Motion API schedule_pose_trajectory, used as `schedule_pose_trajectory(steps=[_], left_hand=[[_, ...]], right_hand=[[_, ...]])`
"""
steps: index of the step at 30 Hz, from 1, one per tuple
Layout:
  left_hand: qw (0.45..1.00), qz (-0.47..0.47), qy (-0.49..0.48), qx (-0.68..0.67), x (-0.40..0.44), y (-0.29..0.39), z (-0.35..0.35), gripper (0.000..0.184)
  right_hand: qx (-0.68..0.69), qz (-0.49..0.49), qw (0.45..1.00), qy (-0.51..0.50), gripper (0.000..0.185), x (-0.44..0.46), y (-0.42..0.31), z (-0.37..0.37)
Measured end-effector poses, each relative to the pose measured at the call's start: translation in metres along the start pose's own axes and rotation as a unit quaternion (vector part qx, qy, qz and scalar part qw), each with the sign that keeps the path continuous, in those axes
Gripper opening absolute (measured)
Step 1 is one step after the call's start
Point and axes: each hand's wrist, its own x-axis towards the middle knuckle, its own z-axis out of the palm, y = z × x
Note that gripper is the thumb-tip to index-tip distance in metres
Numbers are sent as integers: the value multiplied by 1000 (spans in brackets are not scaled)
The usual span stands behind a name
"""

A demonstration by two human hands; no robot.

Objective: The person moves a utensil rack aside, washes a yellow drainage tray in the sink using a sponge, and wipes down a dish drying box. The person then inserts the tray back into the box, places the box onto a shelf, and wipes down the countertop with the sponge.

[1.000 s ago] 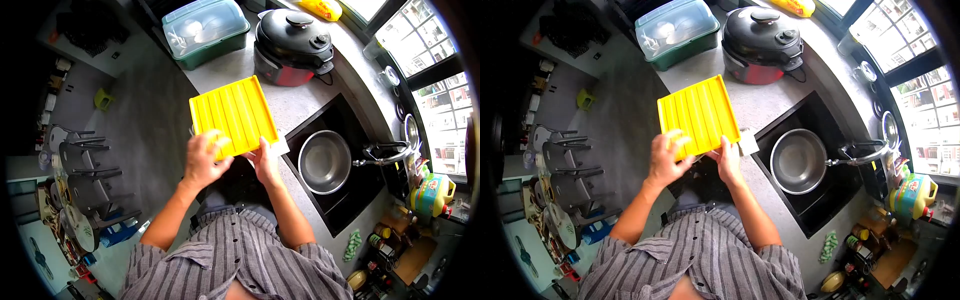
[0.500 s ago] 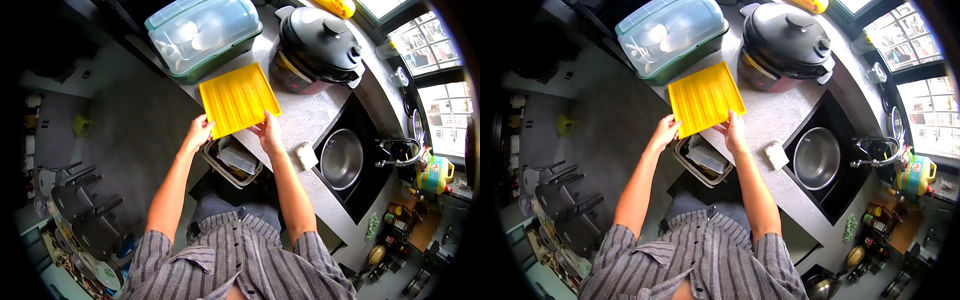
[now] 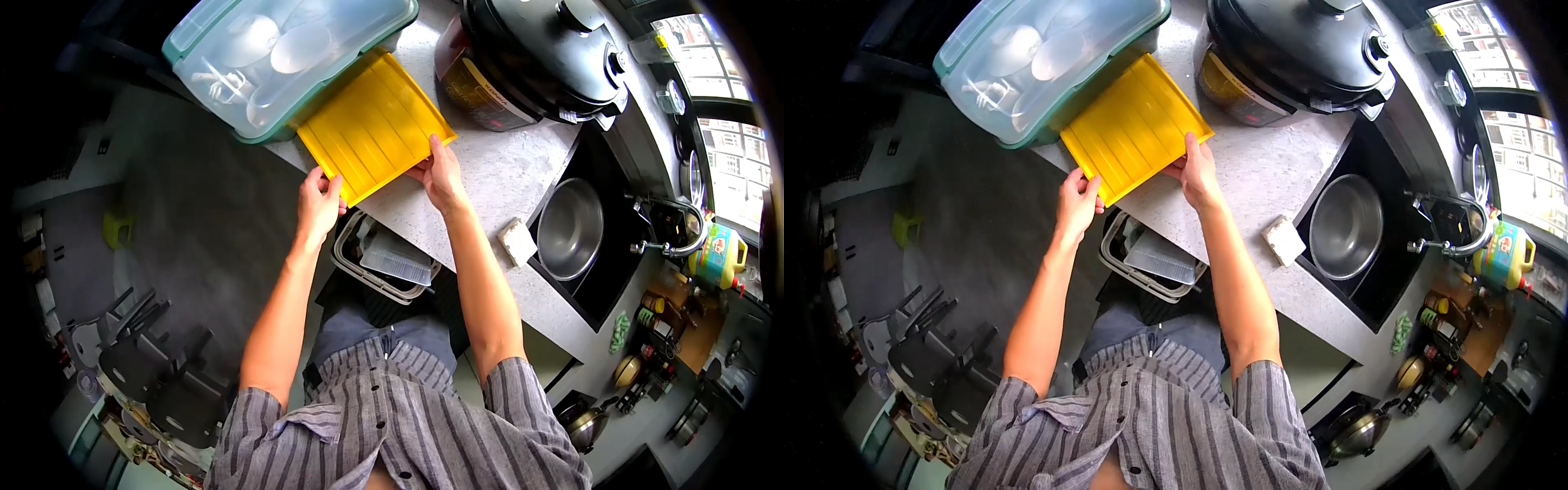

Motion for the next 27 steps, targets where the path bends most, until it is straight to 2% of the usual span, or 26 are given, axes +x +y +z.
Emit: schedule_pose_trajectory(steps=[1, 4, 7, 10, 14, 15, 18, 19, 22, 23, 26, 27], left_hand=[[1000, 9, 4, 27, 1, -1, 3, 23], [1000, -7, 24, -6, 2, -7, 9, 21], [998, -7, 60, -16, 9, -8, 13, 21], [997, 9, 82, -3, 24, -3, 6, 25], [995, 11, 88, 35, 30, 0, 6, 29], [995, 10, 88, 54, 27, 2, 5, 31], [987, -2, 91, 129, 19, 9, -13, 37], [992, -18, 93, 86, 14, 11, -22, 40], [994, -26, 98, 44, 5, 7, -57, 34], [995, -22, 94, 38, 4, 2, -70, 32], [995, -19, 95, 32, -1, -3, -104, 27], [994, -20, 99, 29, -3, -2, -110, 27]], right_hand=[[-6, 5, 1000, -1, 45, 1, -1, 0], [-35, 11, 999, -13, 48, 8, -7, -3], [-163, 49, 985, -30, 52, 23, -30, 1], [-402, 139, 905, -13, 56, 34, -60, 6], [-303, 22, 951, 52, 45, 33, -37, 13], [-314, 8, 947, 61, 35, 37, -33, 17], [-324, -81, 935, 116, 31, 46, -24, 35], [-354, -84, 925, 106, 31, 51, -28, 42], [-278, -112, 945, 130, 33, 62, -27, 72], [-185, -81, 972, 118, 38, 66, -25, 82], [-288, -194, 925, 153, 45, 94, 12, 100], [-265, -153, 944, 120, 48, 96, 14, 111]])
